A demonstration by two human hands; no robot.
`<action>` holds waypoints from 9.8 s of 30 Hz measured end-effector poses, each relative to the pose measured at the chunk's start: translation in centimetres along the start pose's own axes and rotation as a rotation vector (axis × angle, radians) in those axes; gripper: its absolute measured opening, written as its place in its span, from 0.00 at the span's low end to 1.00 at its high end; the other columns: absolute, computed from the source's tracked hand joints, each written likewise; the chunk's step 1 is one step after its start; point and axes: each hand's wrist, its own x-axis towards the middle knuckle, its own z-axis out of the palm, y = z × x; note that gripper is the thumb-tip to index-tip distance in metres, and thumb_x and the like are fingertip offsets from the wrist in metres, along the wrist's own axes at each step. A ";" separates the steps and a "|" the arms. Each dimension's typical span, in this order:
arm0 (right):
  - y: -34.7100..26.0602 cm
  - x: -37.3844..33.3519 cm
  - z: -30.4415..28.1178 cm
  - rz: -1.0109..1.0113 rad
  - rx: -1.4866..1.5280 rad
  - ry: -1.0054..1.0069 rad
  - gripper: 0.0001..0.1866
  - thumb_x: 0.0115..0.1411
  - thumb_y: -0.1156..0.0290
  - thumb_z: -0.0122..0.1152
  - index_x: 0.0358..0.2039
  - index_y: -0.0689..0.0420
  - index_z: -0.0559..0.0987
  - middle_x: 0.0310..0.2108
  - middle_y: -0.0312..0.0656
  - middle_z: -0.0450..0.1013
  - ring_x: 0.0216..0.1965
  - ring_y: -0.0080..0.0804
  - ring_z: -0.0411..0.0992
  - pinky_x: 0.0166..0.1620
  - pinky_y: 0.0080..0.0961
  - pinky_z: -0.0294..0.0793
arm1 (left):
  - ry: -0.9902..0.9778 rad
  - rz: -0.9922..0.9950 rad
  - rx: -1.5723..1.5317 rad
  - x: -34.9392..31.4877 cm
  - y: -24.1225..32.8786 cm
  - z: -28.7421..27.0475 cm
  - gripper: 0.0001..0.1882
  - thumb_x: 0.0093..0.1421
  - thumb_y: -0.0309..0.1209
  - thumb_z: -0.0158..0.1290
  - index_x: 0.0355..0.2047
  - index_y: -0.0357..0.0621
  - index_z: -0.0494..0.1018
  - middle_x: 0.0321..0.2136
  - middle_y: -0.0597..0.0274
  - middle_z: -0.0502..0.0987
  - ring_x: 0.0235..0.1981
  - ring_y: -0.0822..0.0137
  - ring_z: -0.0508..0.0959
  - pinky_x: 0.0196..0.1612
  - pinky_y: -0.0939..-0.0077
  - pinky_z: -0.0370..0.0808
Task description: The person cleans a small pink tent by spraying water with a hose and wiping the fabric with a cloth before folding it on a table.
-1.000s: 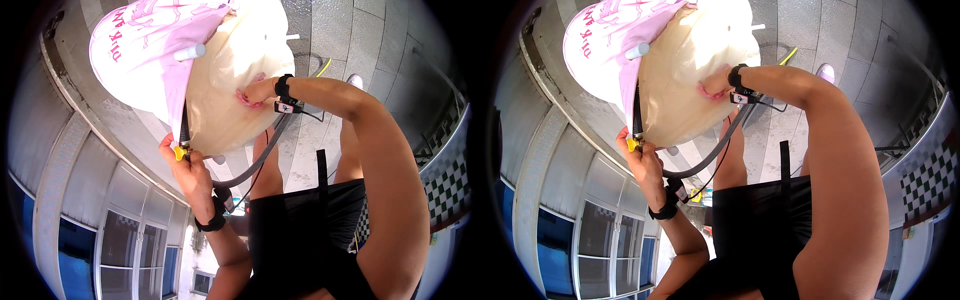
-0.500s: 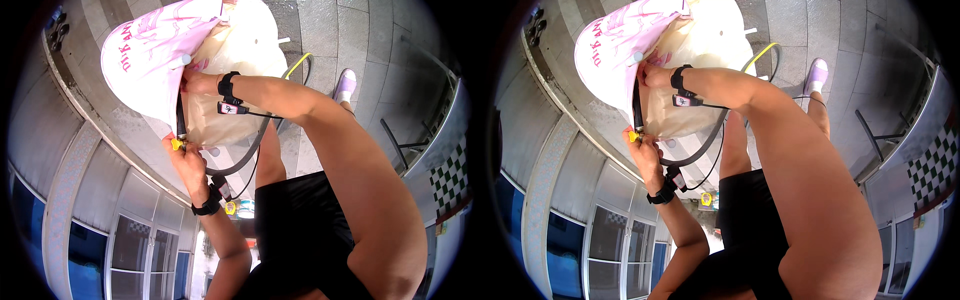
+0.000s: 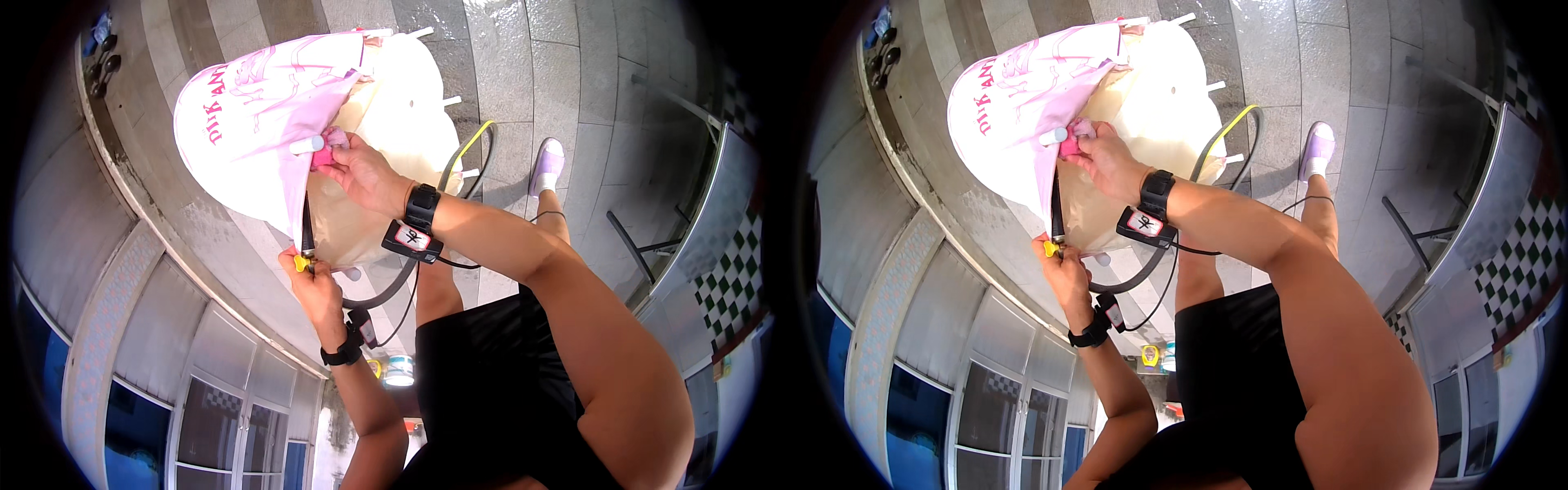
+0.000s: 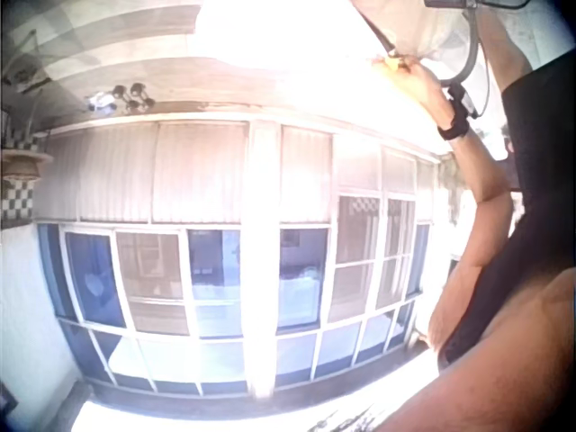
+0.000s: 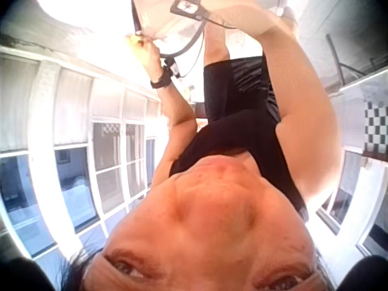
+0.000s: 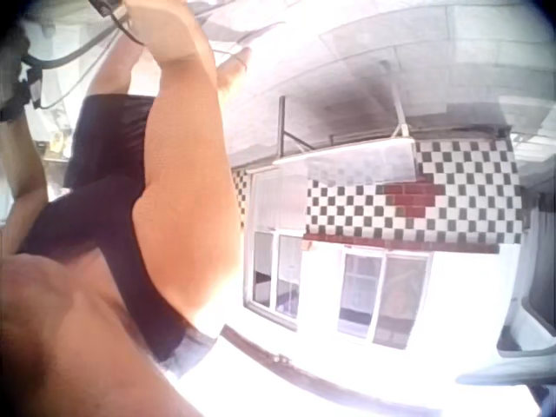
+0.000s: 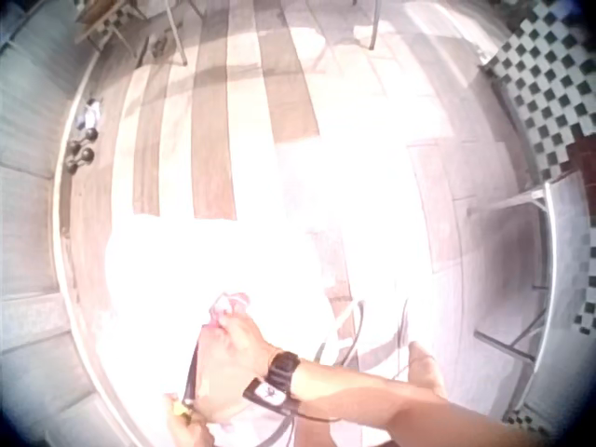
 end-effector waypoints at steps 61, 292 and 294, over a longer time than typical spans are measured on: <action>-4.7 8.3 10.4 -0.073 -1.515 0.003 0.12 0.45 0.69 0.70 0.23 0.66 0.79 0.21 0.45 0.74 0.24 0.34 0.74 0.29 0.30 0.73 | 0.061 0.470 1.152 12.2 9.9 6.0 0.12 0.56 0.27 0.53 0.40 0.34 0.76 0.44 0.41 0.66 0.39 0.47 0.76 0.37 0.64 0.79; -13.8 -21.1 15.1 -0.459 -2.762 -0.353 0.24 0.63 0.54 0.49 0.36 0.66 0.78 0.31 0.64 0.76 0.36 0.62 0.76 0.44 0.50 0.74 | 0.258 0.338 0.703 -2.1 2.2 12.0 0.08 0.57 0.27 0.49 0.29 0.44 0.79 0.31 0.53 0.78 0.32 0.55 0.82 0.34 0.62 0.79; -12.0 -21.7 14.3 -0.469 -2.767 -0.402 0.24 0.63 0.54 0.49 0.35 0.67 0.78 0.29 0.64 0.76 0.35 0.61 0.76 0.44 0.50 0.74 | 0.272 0.339 0.704 -2.1 2.7 12.0 0.09 0.57 0.27 0.49 0.29 0.43 0.79 0.31 0.53 0.78 0.32 0.54 0.82 0.34 0.62 0.79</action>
